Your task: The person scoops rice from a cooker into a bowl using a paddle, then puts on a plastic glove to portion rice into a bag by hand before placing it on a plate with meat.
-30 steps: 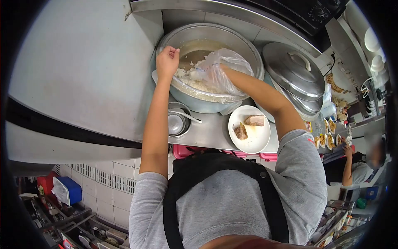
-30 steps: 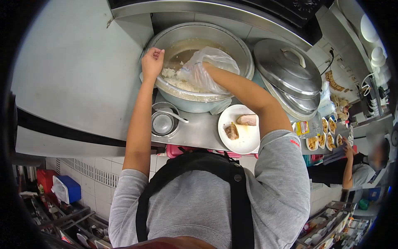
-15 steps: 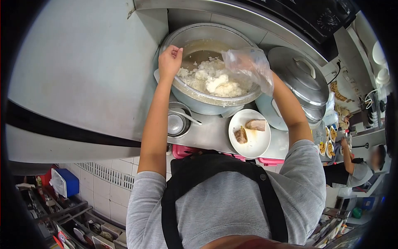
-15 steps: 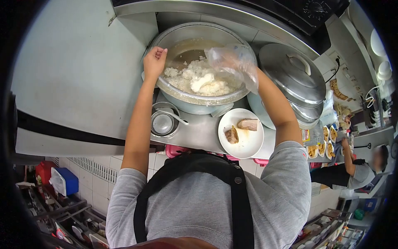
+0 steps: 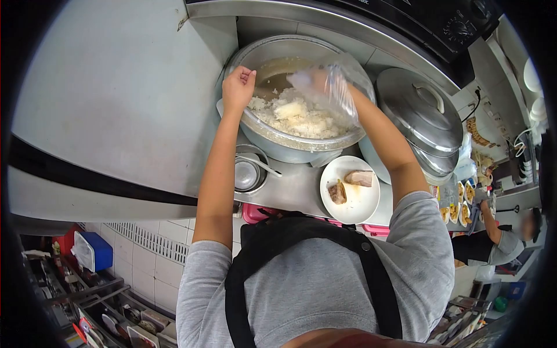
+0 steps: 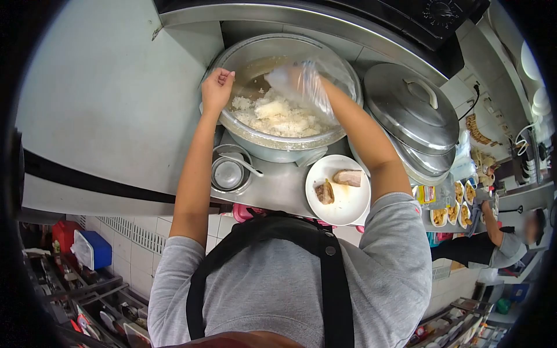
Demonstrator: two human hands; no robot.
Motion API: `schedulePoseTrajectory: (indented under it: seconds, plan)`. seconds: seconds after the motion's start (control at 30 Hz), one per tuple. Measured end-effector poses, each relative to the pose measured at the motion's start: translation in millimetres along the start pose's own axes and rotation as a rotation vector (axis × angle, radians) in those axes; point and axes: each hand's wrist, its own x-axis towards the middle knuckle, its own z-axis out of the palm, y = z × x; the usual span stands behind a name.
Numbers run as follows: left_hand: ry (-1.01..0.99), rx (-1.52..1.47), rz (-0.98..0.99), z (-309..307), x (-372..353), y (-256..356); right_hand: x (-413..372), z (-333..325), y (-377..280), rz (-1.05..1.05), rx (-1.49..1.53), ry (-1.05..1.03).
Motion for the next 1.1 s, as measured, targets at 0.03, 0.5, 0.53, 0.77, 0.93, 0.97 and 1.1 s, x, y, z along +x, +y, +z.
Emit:
schedulePoseTrajectory:
  seconds: [0.03,0.5,0.53,0.77,0.93,0.97,1.1]
  plan:
    - [0.003,0.001,0.0,0,1,0,8,-13,-1,0.065,0.191,-0.065]
    - [0.027,0.035,-0.006,-1,-1,5,25,-6,39,-0.086,-0.077,-0.115]
    - [0.036,0.037,-0.008,-1,-1,5,25,-6,50,-0.124,-0.22,-0.104]
    - [0.038,0.011,-0.009,-3,-1,8,-13,11,57,-0.454,-1.563,-0.338]
    - [0.017,0.038,-0.047,-4,2,11,45,129,146,-0.206,-1.038,0.24]
    - [0.016,0.047,-0.056,-4,3,11,51,151,164,-0.545,-1.257,0.903]
    - [0.025,-0.01,-0.072,0,1,4,97,91,91,-1.89,-2.579,0.45]
